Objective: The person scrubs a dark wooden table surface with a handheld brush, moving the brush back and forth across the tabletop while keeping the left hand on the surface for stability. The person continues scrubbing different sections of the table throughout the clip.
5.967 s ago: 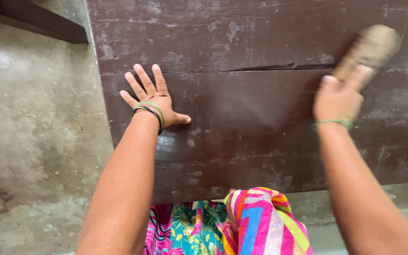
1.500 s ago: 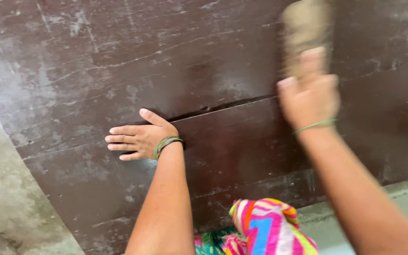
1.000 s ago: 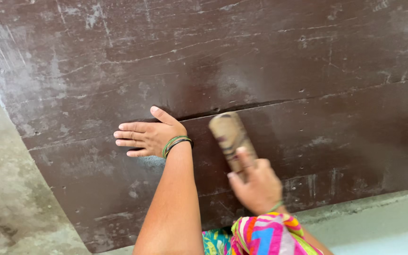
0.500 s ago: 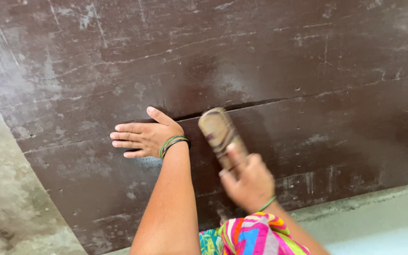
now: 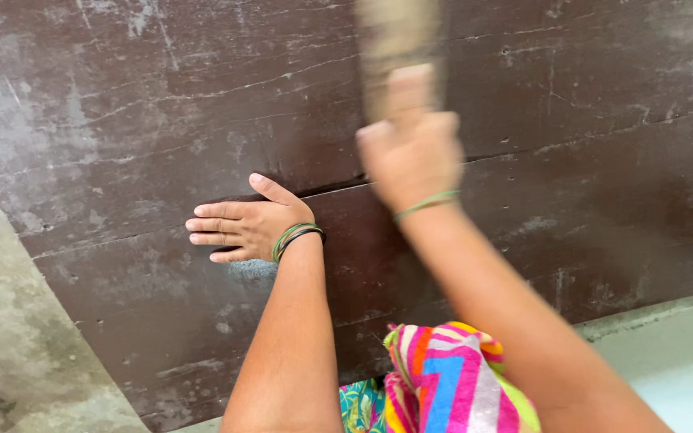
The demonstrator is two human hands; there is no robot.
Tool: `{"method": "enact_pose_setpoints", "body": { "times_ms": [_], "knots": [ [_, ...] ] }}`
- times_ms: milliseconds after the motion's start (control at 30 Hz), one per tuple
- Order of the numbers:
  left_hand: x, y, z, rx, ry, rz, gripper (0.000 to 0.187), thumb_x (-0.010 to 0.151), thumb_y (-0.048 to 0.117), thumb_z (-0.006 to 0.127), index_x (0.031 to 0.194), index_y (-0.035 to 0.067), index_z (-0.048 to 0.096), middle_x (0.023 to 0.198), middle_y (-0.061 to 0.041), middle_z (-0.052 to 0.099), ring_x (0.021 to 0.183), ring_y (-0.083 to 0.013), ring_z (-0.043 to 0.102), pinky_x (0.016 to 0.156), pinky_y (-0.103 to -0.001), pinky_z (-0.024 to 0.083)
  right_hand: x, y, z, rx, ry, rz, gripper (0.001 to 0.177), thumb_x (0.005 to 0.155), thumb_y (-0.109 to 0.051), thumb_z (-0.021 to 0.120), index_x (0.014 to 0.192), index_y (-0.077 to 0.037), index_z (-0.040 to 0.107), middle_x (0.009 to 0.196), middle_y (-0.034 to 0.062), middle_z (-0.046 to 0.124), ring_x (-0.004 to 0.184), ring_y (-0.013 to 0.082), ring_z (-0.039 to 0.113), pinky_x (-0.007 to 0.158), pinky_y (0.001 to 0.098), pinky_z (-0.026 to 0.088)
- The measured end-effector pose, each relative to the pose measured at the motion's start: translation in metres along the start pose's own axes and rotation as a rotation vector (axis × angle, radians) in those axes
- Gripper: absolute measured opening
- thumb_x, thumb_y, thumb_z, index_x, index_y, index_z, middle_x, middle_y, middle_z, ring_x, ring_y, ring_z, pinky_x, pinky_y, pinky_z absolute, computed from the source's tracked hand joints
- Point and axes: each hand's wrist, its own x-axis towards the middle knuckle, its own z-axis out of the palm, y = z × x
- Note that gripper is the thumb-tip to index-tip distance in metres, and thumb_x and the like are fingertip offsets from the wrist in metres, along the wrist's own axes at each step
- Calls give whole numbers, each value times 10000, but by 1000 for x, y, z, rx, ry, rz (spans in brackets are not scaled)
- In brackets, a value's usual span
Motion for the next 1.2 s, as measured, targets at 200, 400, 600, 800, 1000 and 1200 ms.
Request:
{"method": "enact_pose_setpoints", "body": {
  "times_ms": [200, 400, 600, 800, 1000, 1200],
  "knots": [
    [0, 3, -2, 7, -52, -42, 986, 1005, 627, 386, 1599, -89, 60, 1683, -295, 2, 1572, -448, -19, 1231, -660, 34, 11, -25, 8, 70, -147, -430, 704, 819, -378, 739, 1481, -348, 501, 1010, 223, 619, 765, 419, 645, 677, 529, 567],
    [0, 3, -8, -6, -54, 1, 986, 1009, 609, 390, 1580, -122, 55, 1664, -327, 2, 1546, -483, -26, 1204, -678, 33, 118, 177, -26, 62, 150, 58, 759, 992, -344, 627, 1650, -214, 272, 1239, 191, 702, 1052, 367, 739, 940, 479, 599],
    [-2, 3, -8, -2, -58, -3, 981, 1007, 606, 395, 1583, -116, 64, 1669, -323, 12, 1549, -480, -25, 1202, -681, 40, 36, 143, 5, -176, 144, 26, 797, 1104, -434, 622, 1706, -172, 170, 1241, 370, 528, 998, 482, 621, 920, 551, 518],
    [-1, 0, -2, -4, -1, -2, 967, 1016, 612, 397, 1591, -105, 98, 1678, -304, 48, 1565, -464, 2, 1223, -676, 65, -144, 116, -8, 120, -270, -310, 836, 809, -459, 732, 1549, -293, 380, 1077, 238, 570, 876, 450, 644, 683, 522, 553],
    [3, -2, 0, 34, 56, 18, 977, 1041, 625, 407, 1581, -131, 105, 1668, -330, 55, 1549, -491, 11, 1200, -707, 80, -91, 311, -48, -340, -160, 172, 902, 935, -509, 713, 1696, -240, 311, 1115, 309, 570, 887, 474, 629, 777, 561, 542],
    [-60, 84, -56, 125, -202, 374, 765, 1034, 551, 446, 1614, 82, 277, 1756, -149, 131, 1611, -407, 101, 1217, -631, 194, -16, 360, -63, -172, 116, 396, 817, 1071, -437, 632, 1708, -148, 209, 1170, 364, 545, 943, 513, 602, 862, 585, 492]
  ]
}}
